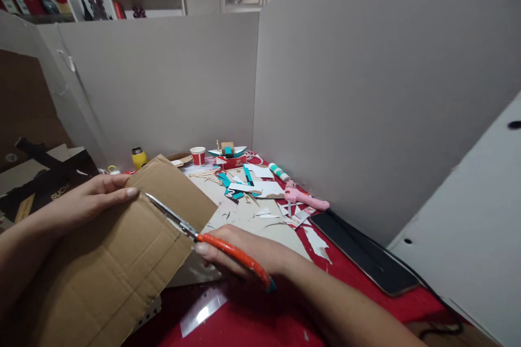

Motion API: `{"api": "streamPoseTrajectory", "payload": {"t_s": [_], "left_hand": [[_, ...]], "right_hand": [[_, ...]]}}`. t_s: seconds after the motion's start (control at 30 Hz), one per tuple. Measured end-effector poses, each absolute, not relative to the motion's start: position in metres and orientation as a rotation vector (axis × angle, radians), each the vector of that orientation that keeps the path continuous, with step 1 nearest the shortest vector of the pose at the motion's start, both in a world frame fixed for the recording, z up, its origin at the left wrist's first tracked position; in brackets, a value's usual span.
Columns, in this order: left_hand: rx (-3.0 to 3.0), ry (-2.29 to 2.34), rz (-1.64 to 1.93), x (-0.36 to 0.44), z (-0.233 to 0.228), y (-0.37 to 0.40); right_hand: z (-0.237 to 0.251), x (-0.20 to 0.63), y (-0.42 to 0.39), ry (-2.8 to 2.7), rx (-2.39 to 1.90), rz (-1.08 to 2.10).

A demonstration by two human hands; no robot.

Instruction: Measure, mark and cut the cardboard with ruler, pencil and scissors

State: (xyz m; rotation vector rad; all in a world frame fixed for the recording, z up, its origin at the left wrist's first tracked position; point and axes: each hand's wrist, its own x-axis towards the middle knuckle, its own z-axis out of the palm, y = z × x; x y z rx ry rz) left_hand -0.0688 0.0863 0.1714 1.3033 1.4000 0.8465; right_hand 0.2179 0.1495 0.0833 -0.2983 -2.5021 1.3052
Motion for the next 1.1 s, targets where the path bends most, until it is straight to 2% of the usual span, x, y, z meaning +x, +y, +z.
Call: {"api": "streamPoseTrajectory", "payload": {"t_s": [0.23, 0.4, 0.57, 0.87, 1.1], "left_hand": [[1.312, 1.469, 0.895, -0.062, 0.168, 0.083], [1.341, 1.477, 0.913, -0.057, 0.164, 0.08], [1.341, 1.443, 0.902, -0.063, 0.159, 0.085], [1.305, 1.401, 0.893, -0.062, 0.165, 0.083], [1.314, 1.393, 0.905, -0.063, 0.161, 0.08]], "right_hand": [[0.073, 0.214, 0.149, -2.464, -0.321, 1.419], [0.07, 0.211, 0.149, -2.429, -0.246, 1.388], [0.067, 0.21, 0.142, -2.366, -0.376, 1.526], [0.059, 0.204, 0.143, -2.388, -0.404, 1.326], [0.042, 0.199, 0.143, -2.246, -0.381, 1.66]]}}
